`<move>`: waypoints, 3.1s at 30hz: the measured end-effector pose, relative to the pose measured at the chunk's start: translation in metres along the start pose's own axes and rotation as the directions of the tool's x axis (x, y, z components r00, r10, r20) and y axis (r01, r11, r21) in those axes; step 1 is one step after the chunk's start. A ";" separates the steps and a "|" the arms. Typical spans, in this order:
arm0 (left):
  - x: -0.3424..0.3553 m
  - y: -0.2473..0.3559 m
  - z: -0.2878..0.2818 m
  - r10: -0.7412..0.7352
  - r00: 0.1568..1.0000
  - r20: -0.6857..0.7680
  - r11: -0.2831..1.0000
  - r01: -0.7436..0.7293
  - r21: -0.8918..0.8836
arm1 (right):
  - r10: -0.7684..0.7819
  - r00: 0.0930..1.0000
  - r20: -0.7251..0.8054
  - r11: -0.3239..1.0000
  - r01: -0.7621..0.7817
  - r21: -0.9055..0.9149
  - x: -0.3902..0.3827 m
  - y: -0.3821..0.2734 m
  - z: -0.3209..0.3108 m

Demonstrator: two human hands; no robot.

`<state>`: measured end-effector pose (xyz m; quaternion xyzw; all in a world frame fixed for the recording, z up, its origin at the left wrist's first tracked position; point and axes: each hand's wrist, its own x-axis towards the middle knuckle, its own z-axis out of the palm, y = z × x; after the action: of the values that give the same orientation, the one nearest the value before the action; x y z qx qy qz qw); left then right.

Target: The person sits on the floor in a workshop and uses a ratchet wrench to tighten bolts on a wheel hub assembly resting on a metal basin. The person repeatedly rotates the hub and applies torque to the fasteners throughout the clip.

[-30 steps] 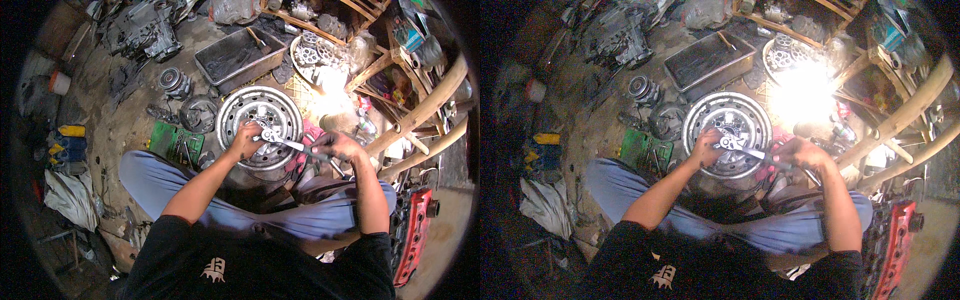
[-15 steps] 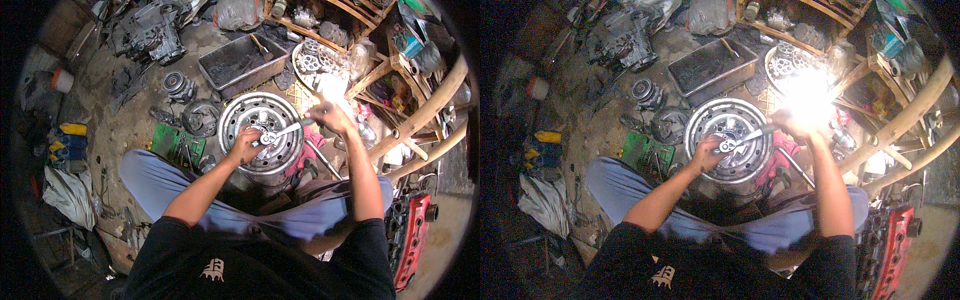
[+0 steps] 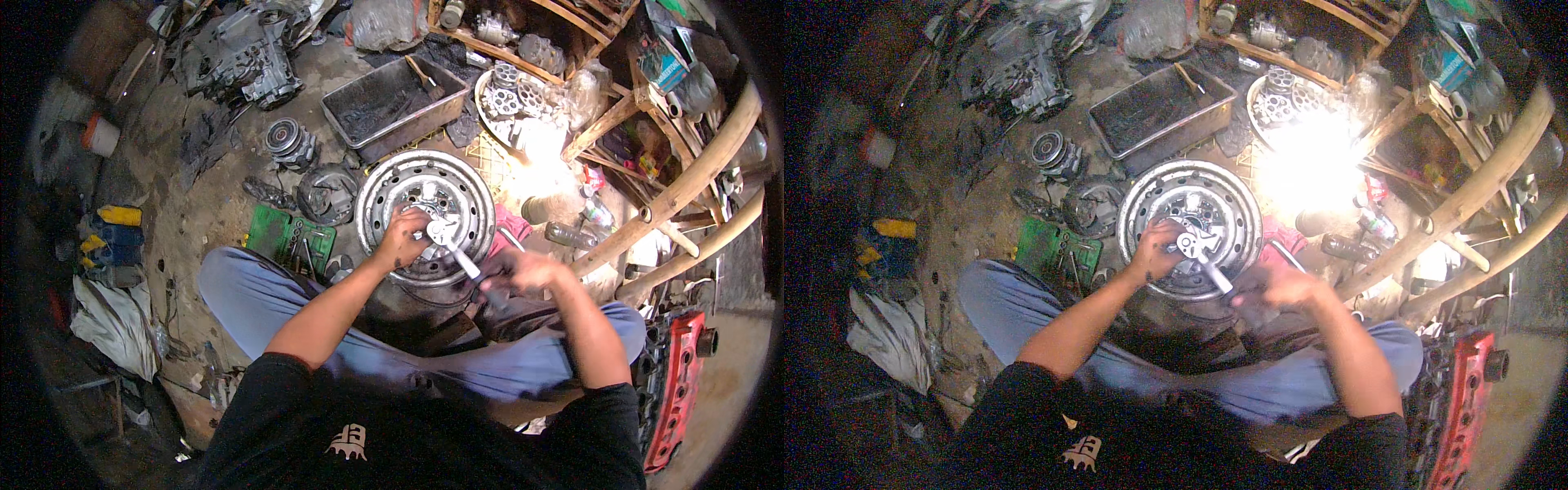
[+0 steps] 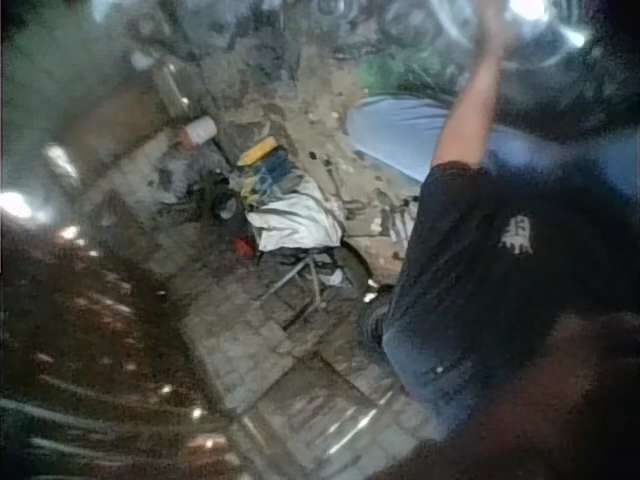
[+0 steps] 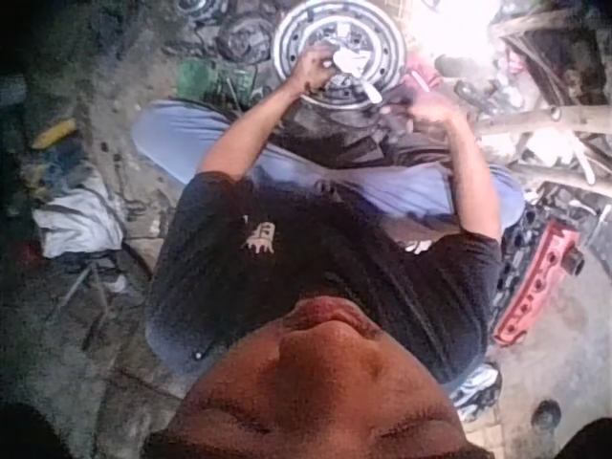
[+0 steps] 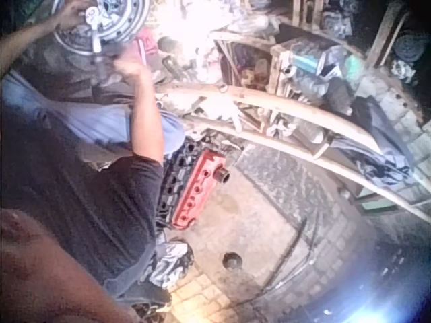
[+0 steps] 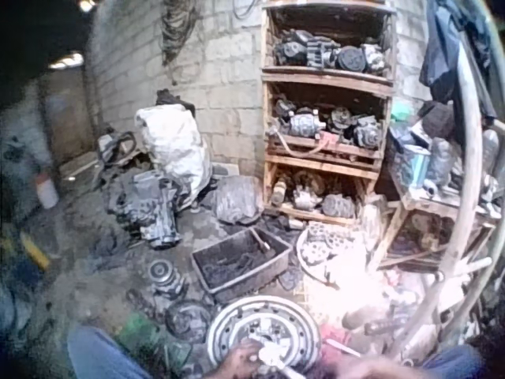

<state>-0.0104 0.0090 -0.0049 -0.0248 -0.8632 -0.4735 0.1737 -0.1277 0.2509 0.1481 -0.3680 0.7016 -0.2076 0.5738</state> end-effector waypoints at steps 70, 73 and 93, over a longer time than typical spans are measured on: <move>0.008 0.020 -0.007 -0.028 0.998 0.054 1.000 0.029 -0.010 | 0.149 0.898 -0.415 0.952 -0.016 0.306 -0.020 0.055 -0.084; 0.009 0.019 -0.005 -0.053 0.998 0.039 0.998 0.054 -0.014 | 0.159 0.781 -0.604 0.860 0.192 0.473 0.018 0.049 -0.100; 0.006 0.017 -0.004 -0.003 1.000 0.013 1.000 0.003 0.008 | 0.009 0.944 0.330 0.948 -0.112 0.296 0.004 0.017 0.029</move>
<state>-0.0116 0.0147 0.0126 -0.0257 -0.8661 -0.4703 0.1674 -0.1049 0.2629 0.1262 -0.2801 0.5672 -0.2342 0.7382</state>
